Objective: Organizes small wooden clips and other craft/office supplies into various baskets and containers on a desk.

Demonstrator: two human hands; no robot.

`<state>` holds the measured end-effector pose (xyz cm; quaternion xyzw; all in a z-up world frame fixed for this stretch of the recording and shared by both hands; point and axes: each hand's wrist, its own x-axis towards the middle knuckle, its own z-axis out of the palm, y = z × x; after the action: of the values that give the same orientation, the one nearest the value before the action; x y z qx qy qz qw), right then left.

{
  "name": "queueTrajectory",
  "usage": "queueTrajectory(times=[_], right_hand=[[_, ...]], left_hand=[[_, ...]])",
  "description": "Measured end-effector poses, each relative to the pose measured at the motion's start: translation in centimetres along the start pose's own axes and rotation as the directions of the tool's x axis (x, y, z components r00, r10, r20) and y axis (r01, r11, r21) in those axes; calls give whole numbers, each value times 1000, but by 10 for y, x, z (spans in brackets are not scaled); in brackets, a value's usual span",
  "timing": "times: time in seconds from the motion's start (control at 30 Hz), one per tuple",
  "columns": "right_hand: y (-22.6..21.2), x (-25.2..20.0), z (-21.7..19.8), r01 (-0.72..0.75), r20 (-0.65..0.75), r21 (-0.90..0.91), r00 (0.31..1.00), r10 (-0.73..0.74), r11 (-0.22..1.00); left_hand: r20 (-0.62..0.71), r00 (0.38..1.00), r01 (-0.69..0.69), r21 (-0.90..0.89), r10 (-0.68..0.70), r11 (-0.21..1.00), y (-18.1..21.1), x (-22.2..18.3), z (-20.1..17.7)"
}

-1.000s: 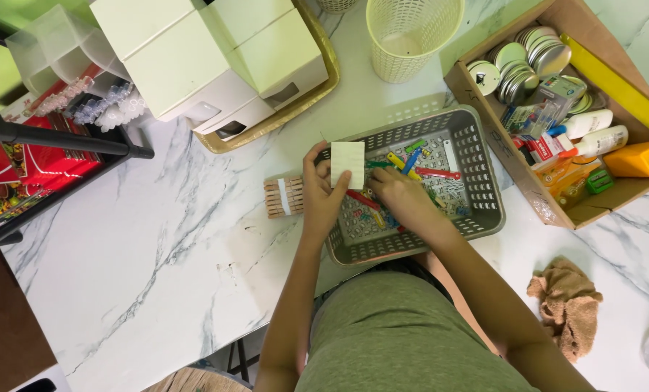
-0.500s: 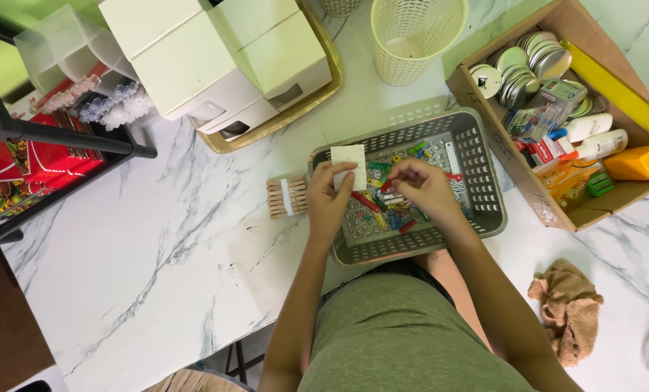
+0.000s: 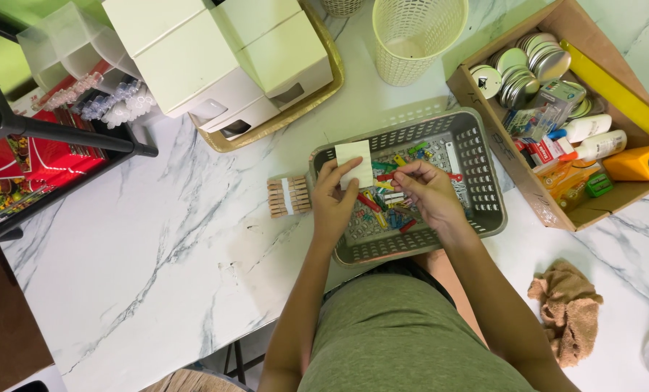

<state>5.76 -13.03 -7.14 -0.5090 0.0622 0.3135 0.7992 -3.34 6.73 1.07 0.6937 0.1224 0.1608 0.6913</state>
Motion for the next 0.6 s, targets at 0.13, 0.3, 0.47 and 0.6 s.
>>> queueTrajectory(times=[0.13,0.3,0.47,0.6], right_hand=[[-1,-5,7,57,31,-18,998,-56,998],[5,-1,8,44,-28,15,999,-44,999],[4,-3,13,22,-14,44,1000,-22,999],[2,-4,13,32,0,35,999,-32,999]], left_hand=[[5,999,-53,53,53,997,7,-1,1],[25,998,-65,-35,65,997,7,0,5],[-31,999,-20,208,27,978,12,-2,11],[-21,988,-143,256,153,956,9,-5,12]])
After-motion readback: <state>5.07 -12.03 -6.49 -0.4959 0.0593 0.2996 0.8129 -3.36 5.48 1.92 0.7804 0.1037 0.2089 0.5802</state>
